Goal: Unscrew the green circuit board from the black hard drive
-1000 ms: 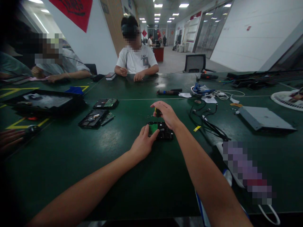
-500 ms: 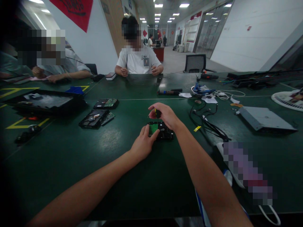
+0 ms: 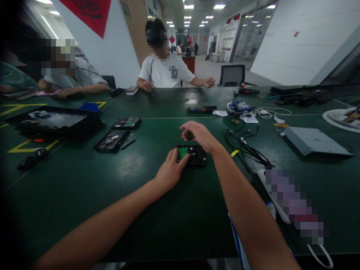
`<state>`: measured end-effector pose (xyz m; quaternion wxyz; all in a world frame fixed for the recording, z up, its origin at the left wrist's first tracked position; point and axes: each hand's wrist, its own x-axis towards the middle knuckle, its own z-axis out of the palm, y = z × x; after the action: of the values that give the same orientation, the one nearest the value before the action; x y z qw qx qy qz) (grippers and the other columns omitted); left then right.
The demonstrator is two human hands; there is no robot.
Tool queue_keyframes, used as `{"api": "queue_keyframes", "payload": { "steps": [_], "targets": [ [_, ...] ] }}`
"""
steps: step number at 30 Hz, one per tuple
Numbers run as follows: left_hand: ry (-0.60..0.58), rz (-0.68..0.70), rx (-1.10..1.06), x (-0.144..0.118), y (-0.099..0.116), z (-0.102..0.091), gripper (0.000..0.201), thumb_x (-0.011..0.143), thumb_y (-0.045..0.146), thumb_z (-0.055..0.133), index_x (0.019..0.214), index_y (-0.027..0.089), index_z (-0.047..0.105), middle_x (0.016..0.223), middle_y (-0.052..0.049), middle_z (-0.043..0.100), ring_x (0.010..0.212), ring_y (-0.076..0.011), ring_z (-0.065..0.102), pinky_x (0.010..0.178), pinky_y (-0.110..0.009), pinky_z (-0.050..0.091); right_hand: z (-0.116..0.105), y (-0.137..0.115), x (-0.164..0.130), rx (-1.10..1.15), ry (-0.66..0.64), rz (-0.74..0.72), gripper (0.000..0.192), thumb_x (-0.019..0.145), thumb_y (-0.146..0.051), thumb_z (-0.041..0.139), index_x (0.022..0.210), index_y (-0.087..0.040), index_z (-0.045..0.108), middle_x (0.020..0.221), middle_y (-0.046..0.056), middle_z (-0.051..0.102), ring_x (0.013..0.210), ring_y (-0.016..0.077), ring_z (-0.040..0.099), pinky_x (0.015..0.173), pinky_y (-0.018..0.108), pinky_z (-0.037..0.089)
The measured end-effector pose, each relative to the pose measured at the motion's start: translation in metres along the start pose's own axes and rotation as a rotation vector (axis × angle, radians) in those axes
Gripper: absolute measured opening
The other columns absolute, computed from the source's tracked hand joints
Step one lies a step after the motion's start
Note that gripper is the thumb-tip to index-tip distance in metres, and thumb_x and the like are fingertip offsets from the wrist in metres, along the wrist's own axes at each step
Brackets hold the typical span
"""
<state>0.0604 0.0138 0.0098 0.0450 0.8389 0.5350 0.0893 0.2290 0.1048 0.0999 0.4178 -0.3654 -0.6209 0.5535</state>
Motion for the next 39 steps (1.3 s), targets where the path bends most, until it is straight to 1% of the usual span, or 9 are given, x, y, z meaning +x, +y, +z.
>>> {"api": "queue_keyframes", "payload": {
  "steps": [5, 8, 13, 18, 25, 29, 34, 37, 39],
  "targets": [
    [0.020, 0.002, 0.005, 0.000, 0.000, 0.001, 0.059, 0.101, 0.016, 0.045, 0.157, 0.033, 0.035, 0.164, -0.017, 0.022, 0.154, -0.0427, 0.017, 0.105, -0.053, 0.049, 0.009, 0.008, 0.002, 0.163, -0.063, -0.111, 0.030, 0.094, -0.047, 0.056, 0.098, -0.022, 0.073, 0.094, 0.007, 0.073, 0.093, 0.0223, 0.068, 0.091, 0.041, 0.052],
    [0.025, 0.006, 0.006, 0.000, -0.001, 0.002, 0.057, 0.101, 0.018, 0.045, 0.156, 0.033, 0.037, 0.164, -0.017, 0.022, 0.153, -0.0432, 0.017, 0.106, -0.054, 0.048, 0.013, 0.009, 0.001, 0.141, -0.077, -0.115, 0.034, 0.094, -0.052, 0.058, 0.096, -0.022, 0.073, 0.082, 0.004, 0.069, 0.081, 0.0197, 0.066, 0.088, 0.040, 0.051],
    [0.013, 0.002, 0.008, 0.000, 0.000, 0.001, 0.060, 0.100, 0.016, 0.047, 0.156, 0.033, 0.036, 0.165, -0.017, 0.022, 0.154, -0.0421, 0.017, 0.106, -0.052, 0.047, 0.013, 0.008, 0.002, 0.178, -0.006, -0.094, 0.038, 0.093, -0.058, 0.060, 0.087, -0.022, 0.072, 0.069, -0.001, 0.057, 0.067, 0.0153, 0.055, 0.086, 0.038, 0.052],
    [0.002, -0.007, 0.014, -0.001, 0.001, -0.001, 0.059, 0.100, 0.013, 0.045, 0.155, 0.033, 0.037, 0.164, -0.018, 0.022, 0.153, -0.0417, 0.019, 0.106, -0.050, 0.048, 0.008, 0.010, 0.004, 0.245, 0.030, -0.075, 0.039, 0.095, -0.054, 0.054, 0.092, -0.021, 0.073, 0.075, 0.002, 0.060, 0.075, 0.0178, 0.059, 0.083, 0.038, 0.053],
    [0.003, 0.000, 0.008, -0.001, 0.000, 0.000, 0.060, 0.099, 0.013, 0.046, 0.155, 0.032, 0.038, 0.165, -0.020, 0.021, 0.153, -0.0444, 0.019, 0.106, -0.052, 0.048, 0.003, 0.015, 0.007, 0.122, 0.167, -0.083, 0.025, 0.086, -0.046, 0.072, 0.085, -0.022, 0.067, 0.076, 0.001, 0.064, 0.074, 0.0165, 0.061, 0.078, 0.034, 0.051],
    [0.011, -0.001, -0.003, 0.000, -0.001, -0.001, 0.060, 0.099, 0.016, 0.047, 0.156, 0.033, 0.036, 0.165, -0.017, 0.022, 0.154, -0.0423, 0.017, 0.108, -0.052, 0.047, 0.009, 0.016, 0.008, 0.218, 0.107, -0.114, 0.034, 0.090, -0.055, 0.064, 0.084, -0.022, 0.070, 0.078, 0.002, 0.064, 0.077, 0.0180, 0.063, 0.081, 0.037, 0.053],
    [0.011, 0.000, -0.014, -0.001, 0.000, -0.001, 0.060, 0.100, 0.015, 0.045, 0.156, 0.033, 0.036, 0.165, -0.017, 0.022, 0.154, -0.0422, 0.016, 0.107, -0.053, 0.047, 0.017, 0.016, 0.007, 0.297, 0.073, -0.073, 0.044, 0.093, -0.062, 0.055, 0.083, -0.023, 0.070, 0.068, -0.001, 0.054, 0.067, 0.0157, 0.055, 0.082, 0.037, 0.054],
    [0.009, -0.001, -0.013, 0.000, -0.001, -0.001, 0.060, 0.099, 0.015, 0.046, 0.156, 0.033, 0.036, 0.165, -0.016, 0.023, 0.154, -0.0421, 0.016, 0.109, -0.053, 0.046, 0.015, 0.017, 0.007, 0.297, 0.089, -0.072, 0.041, 0.093, -0.059, 0.054, 0.087, -0.022, 0.071, 0.076, 0.002, 0.058, 0.074, 0.0172, 0.057, 0.082, 0.038, 0.054],
    [0.004, 0.001, -0.012, 0.000, -0.001, 0.000, 0.060, 0.099, 0.015, 0.047, 0.156, 0.032, 0.037, 0.165, -0.017, 0.022, 0.154, -0.0431, 0.016, 0.109, -0.053, 0.046, 0.011, 0.018, 0.008, 0.273, 0.125, -0.068, 0.033, 0.090, -0.054, 0.063, 0.086, -0.022, 0.069, 0.081, 0.003, 0.061, 0.078, 0.0175, 0.059, 0.082, 0.038, 0.055]
  ]
}}
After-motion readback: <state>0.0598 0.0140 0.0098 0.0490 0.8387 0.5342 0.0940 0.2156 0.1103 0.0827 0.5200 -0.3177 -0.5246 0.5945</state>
